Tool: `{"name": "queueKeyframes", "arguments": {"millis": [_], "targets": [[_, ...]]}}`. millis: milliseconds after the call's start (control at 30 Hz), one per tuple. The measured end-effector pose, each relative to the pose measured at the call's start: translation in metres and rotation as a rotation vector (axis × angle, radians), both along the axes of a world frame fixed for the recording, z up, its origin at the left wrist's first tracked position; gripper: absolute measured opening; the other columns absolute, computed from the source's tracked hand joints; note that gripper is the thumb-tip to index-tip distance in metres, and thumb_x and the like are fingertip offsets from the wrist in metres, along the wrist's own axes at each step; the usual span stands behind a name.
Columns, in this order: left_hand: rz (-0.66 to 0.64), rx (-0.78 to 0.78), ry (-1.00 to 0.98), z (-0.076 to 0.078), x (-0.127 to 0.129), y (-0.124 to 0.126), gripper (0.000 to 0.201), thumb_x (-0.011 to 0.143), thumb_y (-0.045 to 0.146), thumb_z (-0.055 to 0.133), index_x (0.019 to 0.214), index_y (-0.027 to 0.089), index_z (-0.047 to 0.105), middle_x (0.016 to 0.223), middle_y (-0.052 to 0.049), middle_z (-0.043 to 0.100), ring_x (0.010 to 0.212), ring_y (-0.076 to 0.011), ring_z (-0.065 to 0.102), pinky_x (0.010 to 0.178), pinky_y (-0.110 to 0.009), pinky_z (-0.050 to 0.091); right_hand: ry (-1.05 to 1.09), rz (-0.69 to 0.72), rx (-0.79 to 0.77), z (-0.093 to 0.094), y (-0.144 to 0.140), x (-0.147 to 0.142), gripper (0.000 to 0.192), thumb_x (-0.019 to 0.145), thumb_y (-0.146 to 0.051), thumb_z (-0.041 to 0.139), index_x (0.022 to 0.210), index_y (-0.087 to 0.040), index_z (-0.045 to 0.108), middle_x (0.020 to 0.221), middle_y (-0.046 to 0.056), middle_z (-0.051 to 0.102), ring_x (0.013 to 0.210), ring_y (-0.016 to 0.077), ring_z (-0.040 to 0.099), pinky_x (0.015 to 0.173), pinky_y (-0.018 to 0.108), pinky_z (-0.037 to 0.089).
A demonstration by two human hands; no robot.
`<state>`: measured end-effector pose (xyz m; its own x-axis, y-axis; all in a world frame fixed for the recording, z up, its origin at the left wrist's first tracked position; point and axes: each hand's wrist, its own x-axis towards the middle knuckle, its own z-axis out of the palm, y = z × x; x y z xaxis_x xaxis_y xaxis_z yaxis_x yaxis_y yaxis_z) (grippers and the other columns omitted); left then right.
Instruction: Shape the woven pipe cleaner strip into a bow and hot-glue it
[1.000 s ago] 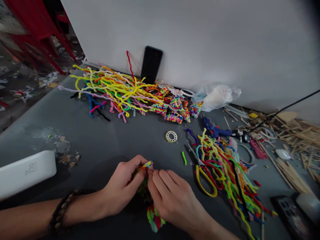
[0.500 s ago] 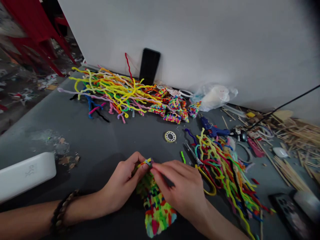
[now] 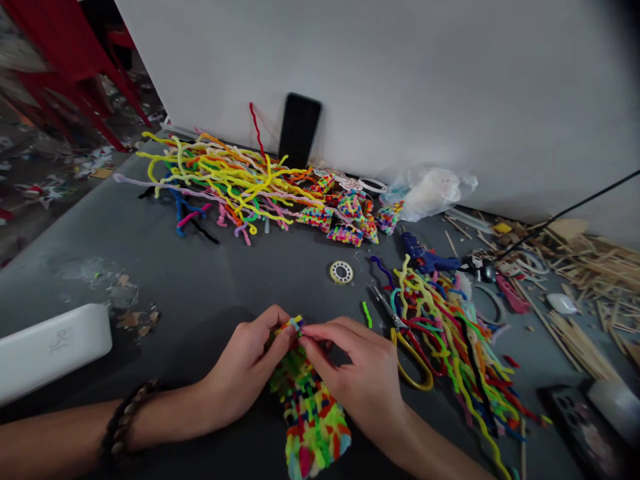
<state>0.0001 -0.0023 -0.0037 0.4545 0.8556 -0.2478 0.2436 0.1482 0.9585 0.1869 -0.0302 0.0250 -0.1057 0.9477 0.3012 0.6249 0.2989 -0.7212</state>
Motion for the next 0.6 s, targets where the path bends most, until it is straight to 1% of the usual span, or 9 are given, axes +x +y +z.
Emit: {"name": "queueKeyframes", "arguments": {"millis": [167, 333, 500, 600], "targets": [[0.016, -0.016, -0.032, 0.0011, 0.0004, -0.0003, 0.036, 0.106, 0.048, 0.045, 0.09, 0.019, 0.059, 0.075, 0.003, 0.054, 0.068, -0.0126, 0.045, 0.062, -0.025, 0.038, 0.027, 0.049, 0.074, -0.0035, -0.0021, -0.0036, 0.017, 0.092, -0.01, 0.068, 0.1, -0.02, 0.078, 0.082, 0.001, 0.076, 0.072, 0.013, 0.071, 0.069, 0.024, 0.058], [0.003, 0.011, -0.088, 0.0044, -0.0014, -0.0022, 0.034, 0.107, 0.046, 0.043, 0.097, 0.019, 0.061, 0.08, 0.001, 0.06, 0.072, -0.0137, 0.05, 0.064, -0.025, 0.041, -0.039, 0.083, 0.194, -0.0048, -0.0027, -0.0051, 0.015, 0.094, -0.009, 0.067, 0.096, -0.02, 0.077, 0.077, 0.001, 0.076, 0.066, 0.0132, 0.069, 0.066, 0.026, 0.056], [-0.048, 0.057, -0.11, 0.0045, -0.005, -0.0065, 0.031, 0.107, 0.046, 0.045, 0.102, 0.02, 0.059, 0.074, 0.004, 0.053, 0.065, -0.0118, 0.045, 0.059, -0.024, 0.036, -0.01, 0.035, 0.133, -0.0036, -0.0019, -0.0032, 0.014, 0.091, -0.008, 0.068, 0.093, -0.019, 0.077, 0.079, 0.0, 0.076, 0.069, 0.0128, 0.07, 0.068, 0.024, 0.056], [-0.041, 0.034, -0.109, 0.0038, -0.005, -0.0068, 0.032, 0.107, 0.047, 0.044, 0.098, 0.019, 0.058, 0.072, 0.004, 0.052, 0.064, -0.0117, 0.043, 0.058, -0.024, 0.036, 0.011, 0.027, 0.095, -0.0026, -0.0024, -0.0021, 0.016, 0.089, -0.009, 0.069, 0.094, -0.021, 0.078, 0.081, -0.001, 0.077, 0.07, 0.0124, 0.072, 0.069, 0.023, 0.056]]}}
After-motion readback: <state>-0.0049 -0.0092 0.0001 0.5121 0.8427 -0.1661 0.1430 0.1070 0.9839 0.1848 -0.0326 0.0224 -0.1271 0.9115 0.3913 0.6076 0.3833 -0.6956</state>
